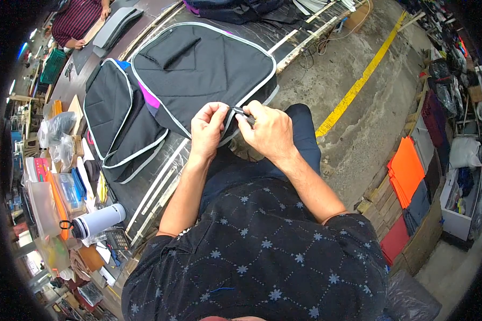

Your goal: Trimming excess threads from manufactured backpacks using scissors.

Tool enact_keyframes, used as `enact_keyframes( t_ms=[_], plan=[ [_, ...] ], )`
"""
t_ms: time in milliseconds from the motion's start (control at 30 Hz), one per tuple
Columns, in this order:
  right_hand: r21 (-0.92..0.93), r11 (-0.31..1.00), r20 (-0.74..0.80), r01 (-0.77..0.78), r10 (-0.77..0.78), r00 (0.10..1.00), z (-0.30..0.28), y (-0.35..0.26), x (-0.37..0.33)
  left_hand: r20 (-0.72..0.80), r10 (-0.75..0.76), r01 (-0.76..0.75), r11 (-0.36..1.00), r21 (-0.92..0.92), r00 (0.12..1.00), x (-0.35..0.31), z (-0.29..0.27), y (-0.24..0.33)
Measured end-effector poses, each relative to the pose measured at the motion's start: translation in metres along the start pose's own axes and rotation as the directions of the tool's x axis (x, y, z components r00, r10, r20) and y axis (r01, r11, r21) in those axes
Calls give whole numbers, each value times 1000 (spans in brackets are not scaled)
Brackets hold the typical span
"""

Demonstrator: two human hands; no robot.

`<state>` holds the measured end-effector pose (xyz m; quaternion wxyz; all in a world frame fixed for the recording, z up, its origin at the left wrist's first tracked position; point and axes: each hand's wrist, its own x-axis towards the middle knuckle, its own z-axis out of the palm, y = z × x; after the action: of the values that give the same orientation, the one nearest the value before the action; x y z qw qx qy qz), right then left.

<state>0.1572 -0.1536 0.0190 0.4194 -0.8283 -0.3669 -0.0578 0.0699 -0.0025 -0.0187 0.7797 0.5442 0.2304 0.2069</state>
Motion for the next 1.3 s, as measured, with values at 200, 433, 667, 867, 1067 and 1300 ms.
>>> enact_keyframes(
  t_ms=[200, 433, 667, 867, 1067, 1300],
  plan=[
    [-104, 993, -4, 61, -61, 998, -1, -1, -1, 7, 19, -20, 996, 88, 1000, -1, -1, -7],
    [-101, 994, -12, 29, -31, 999, -1, 3, -1, -13, 12, -11, 996, 91, 1000, -1, -3, -6],
    [-48, 999, 12, -2, 3, 1000, -8, -4, -3, 0, -10, 10, 999, -30, 1000, 2, -10, -8],
    [-60, 998, 54, 23, -20, 998, 1, -5, -3, -2, -5, 5, 999, -39, 1000, 2, -8, -10],
    [-90, 995, 67, 36, -30, 997, 4, -2, -5, 14, -39, 40, 999, -23, 999, 0, -11, -2],
    [122, 958, 121, -261, 246, 962, -15, -6, -3, -34, 190, -192, 972, -136, 981, 0, -10, 18]
  ],
)
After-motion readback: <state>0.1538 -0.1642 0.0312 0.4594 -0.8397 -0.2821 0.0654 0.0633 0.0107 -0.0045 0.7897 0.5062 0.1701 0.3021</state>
